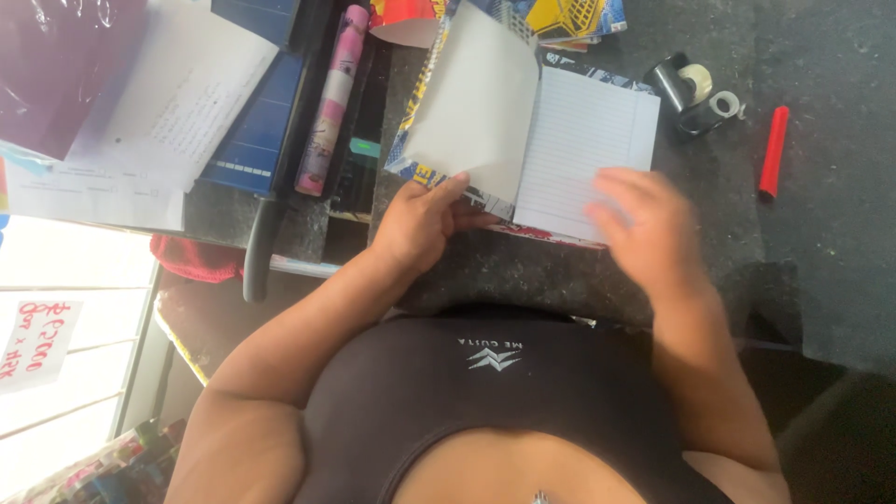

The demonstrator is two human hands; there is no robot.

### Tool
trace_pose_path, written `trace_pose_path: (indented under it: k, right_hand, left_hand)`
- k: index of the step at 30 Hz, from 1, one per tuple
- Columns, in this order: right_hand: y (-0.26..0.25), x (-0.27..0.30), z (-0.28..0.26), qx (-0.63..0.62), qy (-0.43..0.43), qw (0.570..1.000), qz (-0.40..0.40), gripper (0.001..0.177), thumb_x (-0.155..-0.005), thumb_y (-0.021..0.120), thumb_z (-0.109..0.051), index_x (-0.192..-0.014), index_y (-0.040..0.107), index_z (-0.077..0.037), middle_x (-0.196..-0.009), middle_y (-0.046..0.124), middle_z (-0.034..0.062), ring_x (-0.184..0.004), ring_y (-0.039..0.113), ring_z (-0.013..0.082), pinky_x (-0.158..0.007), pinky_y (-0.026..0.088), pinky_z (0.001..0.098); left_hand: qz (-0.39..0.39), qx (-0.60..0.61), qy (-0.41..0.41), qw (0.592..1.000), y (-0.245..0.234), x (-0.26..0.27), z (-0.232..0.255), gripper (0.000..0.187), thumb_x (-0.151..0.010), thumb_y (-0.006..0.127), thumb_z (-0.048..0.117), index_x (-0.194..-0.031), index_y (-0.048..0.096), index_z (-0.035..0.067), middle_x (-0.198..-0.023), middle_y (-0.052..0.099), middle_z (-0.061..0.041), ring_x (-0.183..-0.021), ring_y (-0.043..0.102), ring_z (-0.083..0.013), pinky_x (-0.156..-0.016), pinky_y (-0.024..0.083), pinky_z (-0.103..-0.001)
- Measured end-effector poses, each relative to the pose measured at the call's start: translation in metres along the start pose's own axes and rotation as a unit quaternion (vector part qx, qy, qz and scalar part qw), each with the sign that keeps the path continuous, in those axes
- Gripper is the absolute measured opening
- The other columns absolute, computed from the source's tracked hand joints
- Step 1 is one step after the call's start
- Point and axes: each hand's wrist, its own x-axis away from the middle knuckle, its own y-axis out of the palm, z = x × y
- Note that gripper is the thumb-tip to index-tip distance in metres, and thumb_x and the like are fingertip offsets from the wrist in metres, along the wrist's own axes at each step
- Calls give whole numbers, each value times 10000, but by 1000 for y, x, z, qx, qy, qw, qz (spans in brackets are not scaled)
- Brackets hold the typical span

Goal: Covering a notebook with decorative paper and securing it with tape

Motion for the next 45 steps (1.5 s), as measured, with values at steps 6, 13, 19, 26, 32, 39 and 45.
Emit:
trace_pose_path:
  k: [6,13,19,26,32,39,45]
  right_hand:
    - [-37,-9,96,-94,302,937,152,121,-954,626,-78,-936,720,-150,-821,689,-38,-783,638,88,-810,510,271]
    - [-39,-49,156,-160,466,859,144,132,-924,671,-189,-1034,744,-180,-905,735,-16,-740,691,54,-582,607,188]
    - [-46,-64,145,-254,533,807,18,106,-970,745,-221,-1012,689,-142,-940,724,10,-769,712,107,-643,652,239]
    - [-48,-69,153,-271,525,806,-28,105,-945,749,-172,-996,679,-113,-897,709,18,-736,684,120,-643,636,255]
    - [-48,-69,158,-307,522,795,-34,91,-911,755,-122,-939,671,-100,-878,694,40,-764,676,142,-662,647,271]
    - [-46,-70,163,-368,521,769,-28,81,-906,696,-84,-954,633,-69,-876,674,103,-826,721,233,-779,700,422]
    - [-45,-68,169,-408,515,754,1,111,-828,621,-56,-939,633,-61,-887,718,115,-863,773,259,-840,700,409]
  left_hand:
    - [1,-78,-15,997,-18,-2,5,209,-941,669,96,-919,685,-111,-876,711,-147,-787,729,-316,-764,697,-489]
    - [15,-272,-31,962,-16,10,13,375,-987,655,262,-696,605,30,-647,569,-36,-820,830,-333,-694,620,-304]
    - [9,-264,-37,964,-18,6,11,505,-998,641,230,-559,423,108,-707,689,-126,-822,837,-387,-693,599,-303]
    - [9,-293,-43,955,-19,8,12,572,-981,667,294,-541,328,156,-657,508,-58,-809,850,-365,-585,414,-223]
    - [14,-302,-39,952,-16,9,13,597,-997,660,287,-548,281,180,-571,499,-21,-822,858,-364,-591,481,-223]
    - [18,-314,-47,948,-17,8,13,638,-1000,670,289,-556,220,204,-523,309,34,-816,863,-349,-502,291,-166]
    - [17,-367,-61,928,-15,11,19,616,-1004,666,343,-575,242,220,-499,414,49,-815,869,-248,-509,207,-143]
